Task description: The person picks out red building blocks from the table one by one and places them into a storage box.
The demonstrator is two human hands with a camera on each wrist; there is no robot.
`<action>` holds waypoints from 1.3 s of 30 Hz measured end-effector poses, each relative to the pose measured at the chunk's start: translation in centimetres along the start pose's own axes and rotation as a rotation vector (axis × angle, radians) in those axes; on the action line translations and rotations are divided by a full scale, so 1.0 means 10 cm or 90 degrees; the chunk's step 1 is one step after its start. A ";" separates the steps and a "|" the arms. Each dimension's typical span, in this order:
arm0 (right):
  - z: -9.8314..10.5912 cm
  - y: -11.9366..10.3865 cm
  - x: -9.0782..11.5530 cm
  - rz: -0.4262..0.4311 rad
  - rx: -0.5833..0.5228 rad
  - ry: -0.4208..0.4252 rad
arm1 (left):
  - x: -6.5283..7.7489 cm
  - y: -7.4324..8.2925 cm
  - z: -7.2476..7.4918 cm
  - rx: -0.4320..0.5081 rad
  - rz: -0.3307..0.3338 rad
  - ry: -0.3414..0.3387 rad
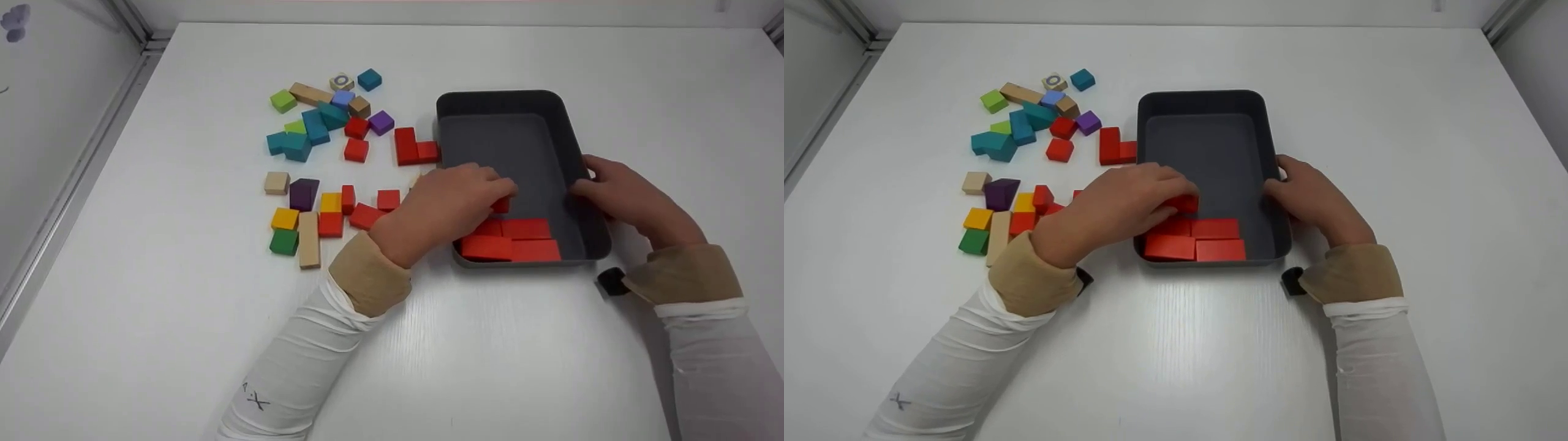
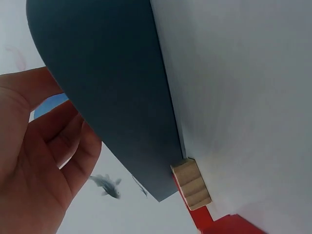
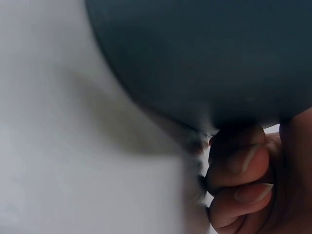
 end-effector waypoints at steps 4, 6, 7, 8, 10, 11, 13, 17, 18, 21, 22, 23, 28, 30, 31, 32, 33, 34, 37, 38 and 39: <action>0.00 0.00 0.01 -0.002 0.000 0.002 | -0.01 0.00 -0.03 -0.010 0.004 -0.021; 0.00 -0.01 0.01 -0.003 0.000 0.001 | -0.01 -0.01 -0.04 -0.014 0.008 -0.025; 0.00 -0.01 0.02 -0.004 0.001 0.003 | -0.01 -0.01 -0.04 -0.015 0.010 -0.025; 0.00 -0.02 0.02 -0.002 0.003 0.002 | -0.01 -0.01 -0.04 -0.016 0.012 -0.025; 0.00 -0.02 0.02 0.002 0.004 0.002 | 0.00 -0.01 -0.05 -0.020 0.014 -0.024; 0.00 -0.02 0.02 0.003 0.006 0.002 | 0.00 -0.01 -0.05 -0.022 0.015 -0.022; 0.00 -0.01 0.02 0.007 0.008 0.004 | 0.00 -0.01 -0.05 -0.024 0.016 -0.022; 0.00 0.00 0.02 0.010 0.007 0.005 | -0.01 -0.01 -0.06 -0.028 0.016 -0.032; 0.00 0.01 0.02 0.011 0.007 0.005 | -0.01 -0.01 -0.06 -0.027 0.015 -0.036; -0.01 0.01 0.04 0.007 0.004 0.001 | -0.02 -0.01 -0.09 -0.016 0.011 -0.048; -0.02 0.02 0.04 0.007 0.003 -0.001 | -0.02 -0.01 -0.10 -0.010 0.010 -0.052; -0.02 0.02 0.04 0.006 0.002 -0.003 | -0.02 -0.01 -0.11 -0.002 0.011 -0.055; -0.01 0.01 0.04 0.004 -0.002 -0.007 | -0.03 -0.02 -0.13 0.018 0.030 -0.076; -0.01 0.01 0.04 0.004 -0.002 -0.007 | -0.03 -0.01 -0.13 0.010 0.041 -0.083; -0.01 0.00 0.03 0.004 -0.002 -0.008 | -0.02 -0.01 -0.13 0.000 0.045 -0.085; -0.01 0.00 0.03 0.002 0.000 -0.008 | -0.02 0.00 -0.12 -0.007 0.051 -0.088; -0.01 0.00 0.03 0.001 0.000 -0.009 | -0.01 0.00 -0.12 -0.012 0.056 -0.091; -0.01 0.00 0.02 0.000 0.001 -0.010 | -0.01 0.00 -0.12 -0.018 0.061 -0.094; -0.01 -0.01 0.02 -0.003 0.004 -0.008 | 0.02 -0.01 -0.11 -0.022 0.068 -0.108; -0.01 -0.02 0.02 -0.003 0.003 -0.007 | 0.03 -0.01 -0.10 -0.014 0.070 -0.114; -0.01 -0.02 0.02 -0.002 0.001 -0.007 | 0.03 -0.02 -0.09 -0.009 0.070 -0.117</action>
Point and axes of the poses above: each hand's wrist, its own x-axis away from the middle knuckle, its own z-axis out of the back of the hand, y = z × x, the point moved 5 cm from there along -x, towards the middle knuckle, and after that the axes turned 13 degrees about -x, right-handed, at the moved point
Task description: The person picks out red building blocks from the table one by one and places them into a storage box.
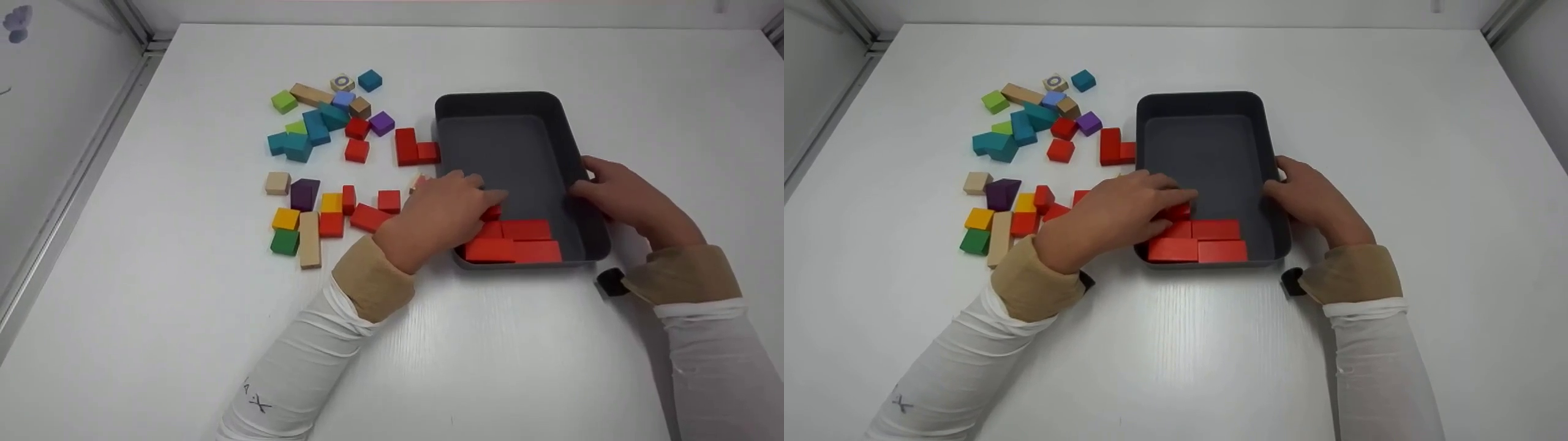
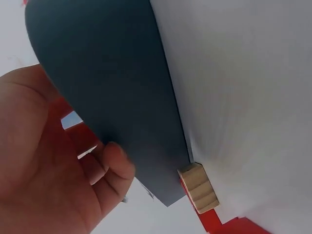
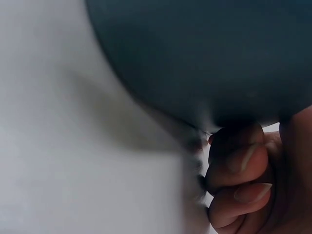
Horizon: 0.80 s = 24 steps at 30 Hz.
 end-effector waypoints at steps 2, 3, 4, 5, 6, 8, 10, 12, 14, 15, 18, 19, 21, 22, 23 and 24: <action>0.01 0.01 0.00 0.001 -0.005 0.003 | 0.02 -0.01 0.02 0.010 -0.002 -0.006; 0.01 0.01 -0.01 0.001 -0.008 0.005 | 0.02 -0.02 0.03 0.014 -0.004 -0.009; 0.02 0.01 -0.01 0.002 -0.012 0.006 | 0.03 -0.04 0.05 0.022 -0.005 -0.012; 0.02 0.01 -0.01 0.000 -0.014 0.004 | 0.04 -0.05 0.07 0.029 -0.007 -0.014; 0.02 0.01 -0.01 -0.003 -0.016 0.002 | 0.06 -0.06 0.09 0.035 -0.010 -0.017; 0.01 0.02 -0.01 -0.008 -0.018 0.000 | 0.09 -0.09 0.14 0.044 -0.014 -0.021; 0.01 0.01 -0.01 -0.006 -0.019 -0.003 | 0.12 -0.12 0.19 0.054 -0.015 -0.023; 0.01 0.01 -0.01 -0.005 -0.016 -0.004 | 0.15 -0.16 0.23 0.059 -0.010 -0.020; 0.01 0.01 0.00 -0.007 -0.012 -0.002 | 0.18 -0.19 0.27 0.065 -0.004 -0.018; 0.01 0.01 0.00 -0.007 -0.012 -0.003 | 0.20 -0.21 0.29 0.068 -0.001 -0.018; 0.00 0.02 0.01 -0.013 -0.005 -0.004 | 0.26 -0.28 0.33 0.073 0.006 -0.025; -0.01 0.02 0.01 -0.015 -0.003 -0.004 | 0.27 -0.30 0.35 0.075 0.010 -0.030; -0.01 0.02 0.01 -0.017 -0.002 -0.006 | 0.32 -0.36 0.36 0.080 0.017 -0.041; -0.01 0.02 0.01 -0.018 -0.001 -0.008 | 0.34 -0.40 0.36 0.084 0.022 -0.047; -0.01 0.02 0.02 -0.020 0.000 -0.010 | 0.36 -0.43 0.36 0.091 0.030 -0.053; -0.02 0.02 0.02 -0.022 -0.002 -0.012 | 0.38 -0.47 0.35 0.101 0.041 -0.061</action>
Point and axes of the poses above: each hand's wrist, its own x-axis away from the middle knuckle, its own z-axis out of the back of the hand, y = z × x, the point moved 5 cm from there along -x, towards the middle knuckle, and after that the axes turned 13 degrees about -x, right-handed, at the moved point
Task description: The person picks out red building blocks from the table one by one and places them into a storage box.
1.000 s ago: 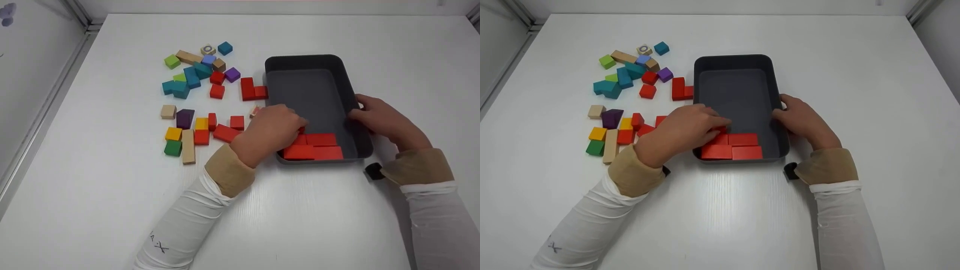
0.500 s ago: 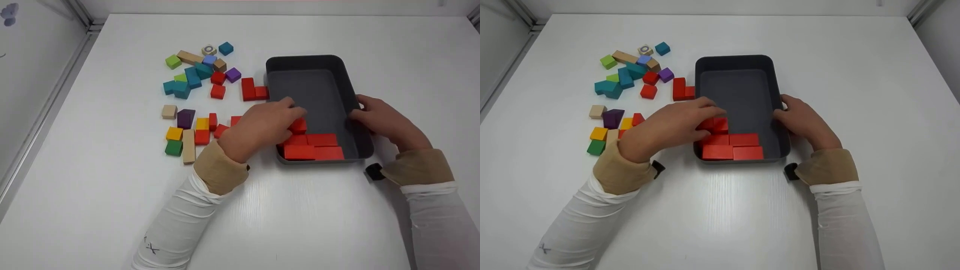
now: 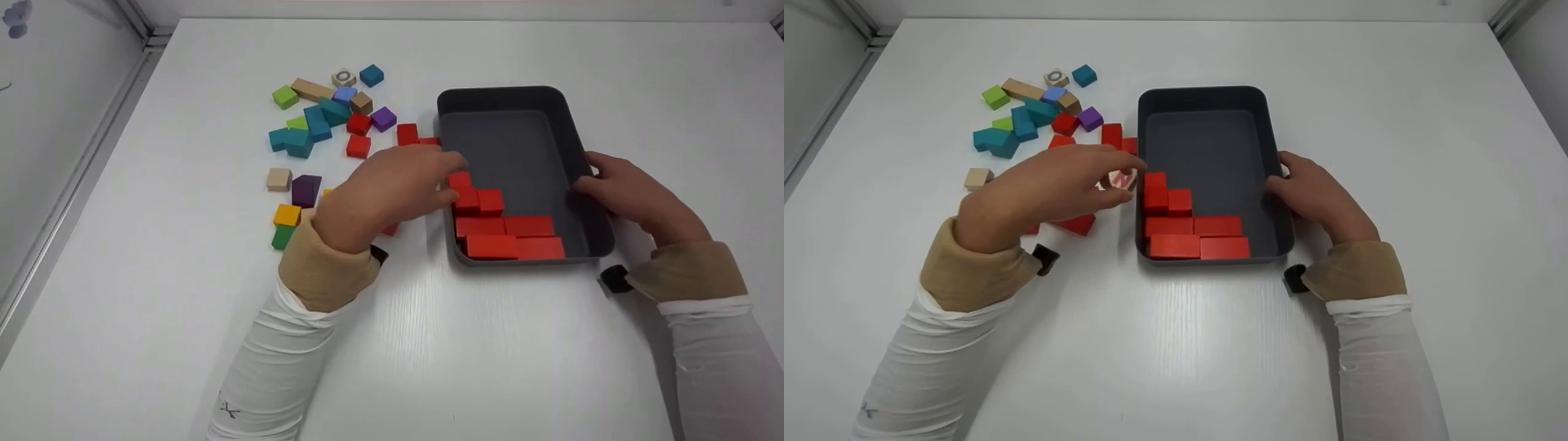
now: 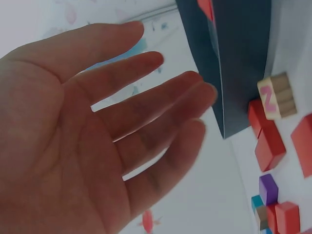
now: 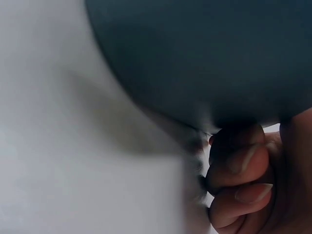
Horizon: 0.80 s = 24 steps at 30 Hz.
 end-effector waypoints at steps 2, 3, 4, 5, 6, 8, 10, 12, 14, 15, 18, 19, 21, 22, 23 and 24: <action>0.00 0.00 0.00 -0.001 -0.003 0.000 | 0.03 -0.09 0.00 0.018 0.025 -0.013; 0.00 0.01 0.00 0.001 -0.002 -0.001 | 0.04 -0.13 0.00 0.026 0.039 -0.018; 0.01 0.01 0.00 0.002 -0.003 0.002 | 0.05 -0.17 -0.01 0.032 0.055 -0.023; 0.01 0.01 0.00 0.005 -0.003 0.004 | 0.06 -0.21 -0.01 0.037 0.069 -0.028; 0.02 0.01 0.00 0.007 -0.003 0.007 | 0.07 -0.25 -0.01 0.040 0.082 -0.034; 0.02 0.02 -0.01 0.011 -0.001 0.013 | 0.08 -0.31 -0.02 0.041 0.098 -0.042; 0.03 0.03 -0.01 0.010 0.001 0.015 | 0.08 -0.36 -0.04 0.042 0.112 -0.049; 0.03 0.03 -0.01 0.010 0.003 0.015 | 0.08 -0.41 -0.06 0.044 0.124 -0.054; 0.03 0.03 -0.01 0.009 0.003 0.016 | 0.08 -0.47 -0.09 0.049 0.140 -0.055; 0.03 0.03 -0.01 0.009 0.003 0.017 | 0.07 -0.49 -0.11 0.053 0.148 -0.060; 0.02 0.02 -0.01 0.011 0.002 0.017 | 0.04 -0.55 -0.17 0.060 0.162 -0.069; 0.02 0.02 -0.01 0.011 0.001 0.016 | 0.02 -0.57 -0.20 0.062 0.165 -0.073; 0.02 0.02 -0.01 0.013 0.000 0.016 | -0.01 -0.60 -0.24 0.061 0.167 -0.079; 0.02 0.02 -0.01 0.016 0.000 0.016 | -0.02 -0.61 -0.26 0.058 0.167 -0.079; 0.02 0.01 -0.01 0.016 -0.001 0.016 | -0.02 -0.61 -0.27 0.054 0.167 -0.079; 0.01 0.01 -0.01 0.017 -0.002 0.016 | -0.03 -0.62 -0.28 0.053 0.169 -0.081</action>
Point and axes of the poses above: each hand's wrist, its own x-axis away from the middle knuckle, its own z-axis out of the back of the hand, y = z × x, the point moved 5 cm from there along -x, towards the middle knuckle, and after that the axes turned 13 degrees about -x, right-handed, at the moved point
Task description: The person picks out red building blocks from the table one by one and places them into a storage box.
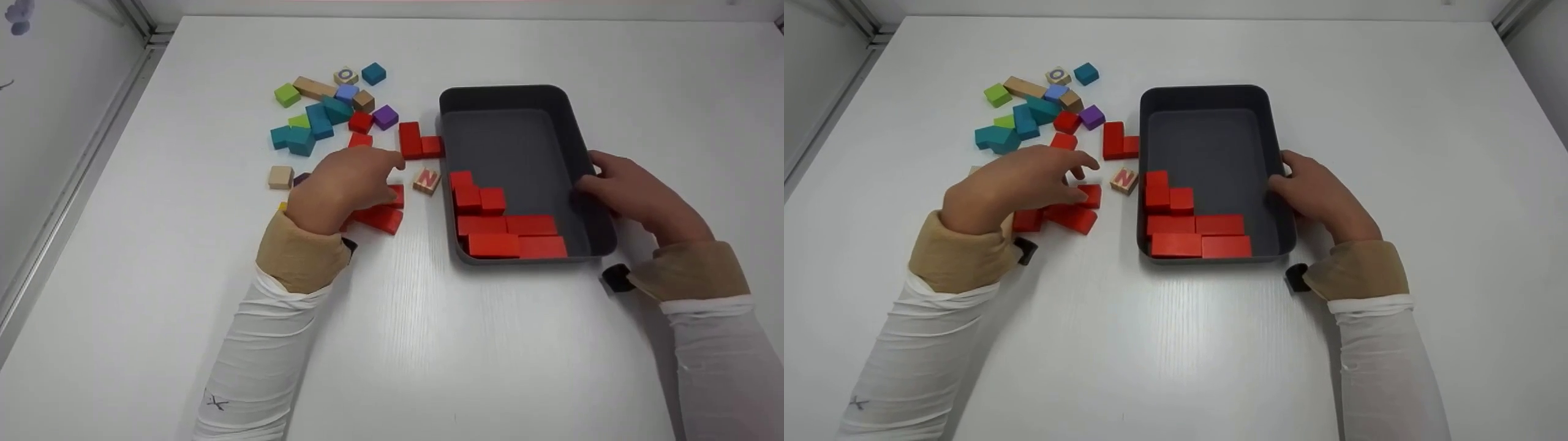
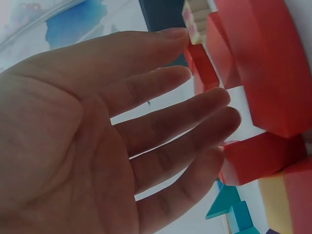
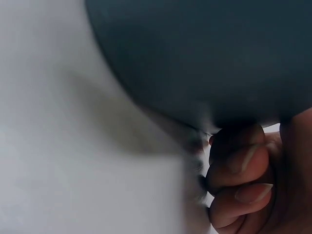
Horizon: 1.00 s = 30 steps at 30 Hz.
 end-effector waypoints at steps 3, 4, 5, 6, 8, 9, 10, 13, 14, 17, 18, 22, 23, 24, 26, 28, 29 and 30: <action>0.00 -0.01 0.00 -0.004 -0.002 -0.004 | -0.02 0.01 -0.02 -0.008 -0.001 -0.002; 0.00 -0.01 0.00 -0.005 -0.002 -0.006 | -0.03 0.01 -0.03 -0.010 -0.003 -0.002; 0.00 -0.01 0.00 -0.007 -0.005 -0.008 | -0.04 0.02 -0.03 -0.012 -0.004 0.000; 0.00 -0.01 0.01 -0.007 -0.005 -0.008 | -0.04 0.03 -0.04 -0.016 -0.006 0.002; 0.00 -0.02 0.01 -0.007 -0.003 -0.007 | -0.05 0.05 -0.04 -0.024 -0.007 0.008; 0.00 -0.02 0.01 -0.007 -0.003 -0.006 | -0.05 0.05 -0.04 -0.026 -0.007 0.012; 0.00 -0.03 0.01 -0.006 -0.003 -0.006 | -0.05 0.06 -0.05 -0.030 -0.008 0.015; 0.00 -0.03 0.00 -0.009 -0.002 -0.006 | -0.07 0.11 -0.07 -0.052 -0.022 0.023; 0.00 -0.03 0.00 -0.010 0.000 -0.007 | -0.07 0.13 -0.07 -0.057 -0.027 0.025; 0.00 -0.02 0.00 -0.010 0.004 -0.007 | -0.09 0.18 -0.10 -0.077 -0.040 0.032; -0.01 -0.02 0.00 -0.009 0.005 -0.008 | -0.10 0.19 -0.11 -0.079 -0.042 0.035; -0.01 -0.02 -0.01 -0.009 0.008 -0.010 | -0.12 0.22 -0.14 -0.080 -0.042 0.045; -0.02 -0.02 0.00 -0.009 0.008 -0.010 | -0.12 0.22 -0.14 -0.078 -0.041 0.049; -0.01 -0.02 -0.01 -0.007 0.008 -0.010 | -0.12 0.21 -0.14 -0.076 -0.041 0.051; -0.01 -0.02 0.00 -0.005 0.008 -0.008 | -0.12 0.21 -0.14 -0.070 -0.039 0.051; -0.01 -0.02 0.00 -0.005 0.008 -0.008 | -0.12 0.21 -0.14 -0.066 -0.039 0.049; -0.01 -0.02 0.00 -0.005 0.008 -0.008 | -0.12 0.21 -0.14 -0.065 -0.040 0.047; 0.00 -0.02 0.00 -0.006 0.008 -0.008 | -0.13 0.21 -0.14 -0.065 -0.039 0.046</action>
Point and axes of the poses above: each hand's wrist, its own x-axis away from the middle knuckle, its own z-axis out of the back of the hand, y = z × x, the point moved 5 cm from there along -x, towards the middle knuckle, and after that the axes turned 13 degrees about -x, right-handed, at the moved point
